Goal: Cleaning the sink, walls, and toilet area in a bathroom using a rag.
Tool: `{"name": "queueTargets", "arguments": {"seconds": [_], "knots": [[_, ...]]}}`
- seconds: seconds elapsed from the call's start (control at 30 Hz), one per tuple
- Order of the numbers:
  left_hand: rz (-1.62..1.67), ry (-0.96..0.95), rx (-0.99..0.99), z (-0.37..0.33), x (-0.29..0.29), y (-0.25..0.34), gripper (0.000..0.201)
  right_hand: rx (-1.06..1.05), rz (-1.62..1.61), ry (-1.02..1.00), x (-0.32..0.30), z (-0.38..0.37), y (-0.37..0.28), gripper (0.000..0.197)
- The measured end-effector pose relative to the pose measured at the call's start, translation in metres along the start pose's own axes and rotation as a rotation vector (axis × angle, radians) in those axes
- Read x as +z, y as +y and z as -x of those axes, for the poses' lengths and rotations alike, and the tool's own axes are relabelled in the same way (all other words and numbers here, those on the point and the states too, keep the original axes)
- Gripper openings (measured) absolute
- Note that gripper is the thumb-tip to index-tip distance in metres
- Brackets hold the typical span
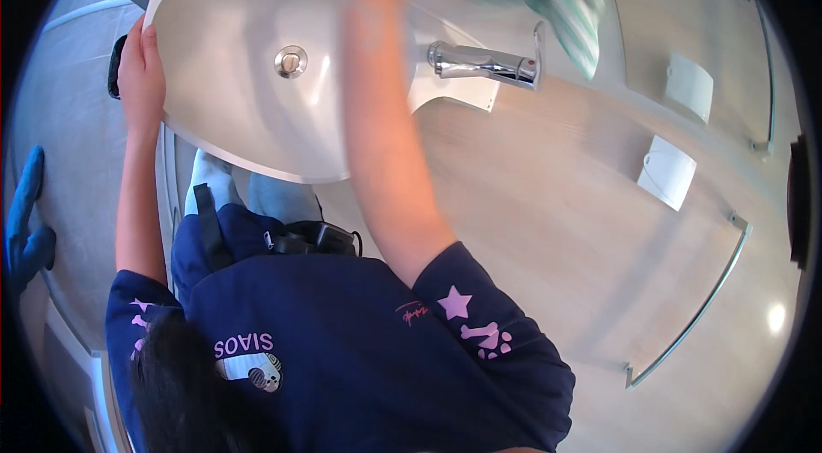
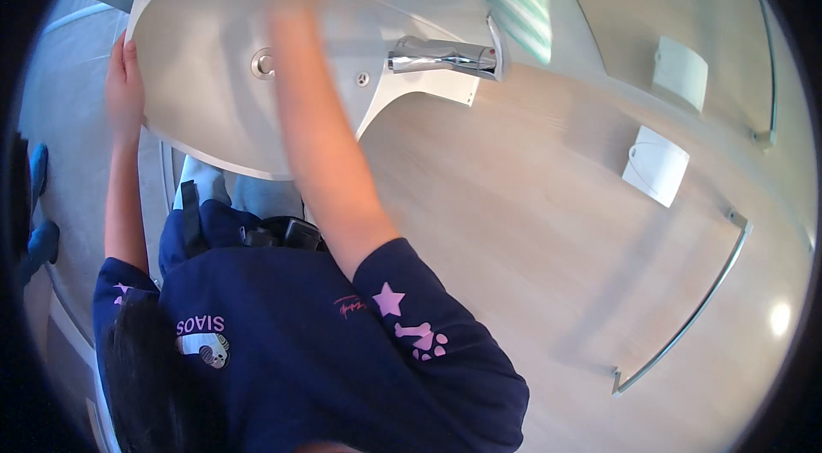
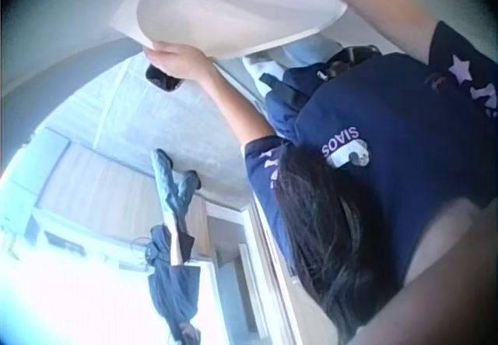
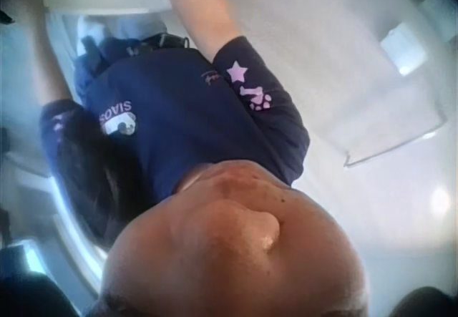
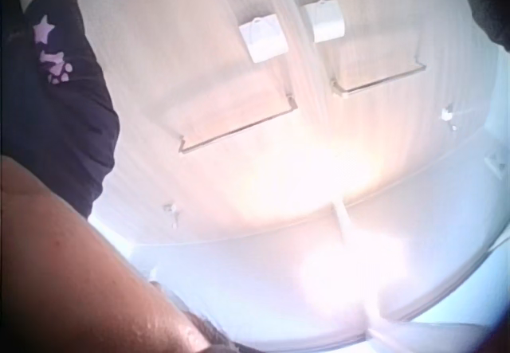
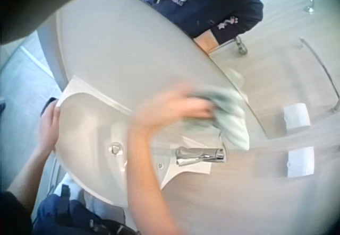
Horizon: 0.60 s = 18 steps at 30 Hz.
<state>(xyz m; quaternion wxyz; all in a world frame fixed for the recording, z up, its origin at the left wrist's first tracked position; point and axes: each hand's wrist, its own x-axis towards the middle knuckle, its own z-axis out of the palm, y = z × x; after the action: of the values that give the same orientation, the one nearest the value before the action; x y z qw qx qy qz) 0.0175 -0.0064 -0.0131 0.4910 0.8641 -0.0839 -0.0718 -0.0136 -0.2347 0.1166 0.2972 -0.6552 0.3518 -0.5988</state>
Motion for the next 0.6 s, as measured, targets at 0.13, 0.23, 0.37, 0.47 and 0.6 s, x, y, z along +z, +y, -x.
{"name": "queueTargets", "arguments": {"seconds": [0.13,0.23,0.37,0.47,0.6], "knots": [[0.068,-0.012,-0.022,-0.001,-0.002,0.001,0.039,-0.432,0.116,-0.428,0.014,0.072,0.040,0.058],[0.097,0.010,-0.028,0.001,-0.004,-0.002,0.039,-0.301,0.296,-0.353,-0.019,0.056,0.057,0.054],[0.094,0.004,-0.049,0.003,-0.010,0.013,0.038,0.054,-0.335,0.083,-0.008,-0.017,0.032,0.056],[0.107,0.014,-0.004,0.002,-0.001,0.005,0.037,0.531,-0.501,0.505,0.018,-0.012,0.011,0.046],[0.101,0.021,0.028,0.007,0.009,-0.001,0.036,0.771,-0.471,0.375,0.042,0.073,0.039,0.042]]}}
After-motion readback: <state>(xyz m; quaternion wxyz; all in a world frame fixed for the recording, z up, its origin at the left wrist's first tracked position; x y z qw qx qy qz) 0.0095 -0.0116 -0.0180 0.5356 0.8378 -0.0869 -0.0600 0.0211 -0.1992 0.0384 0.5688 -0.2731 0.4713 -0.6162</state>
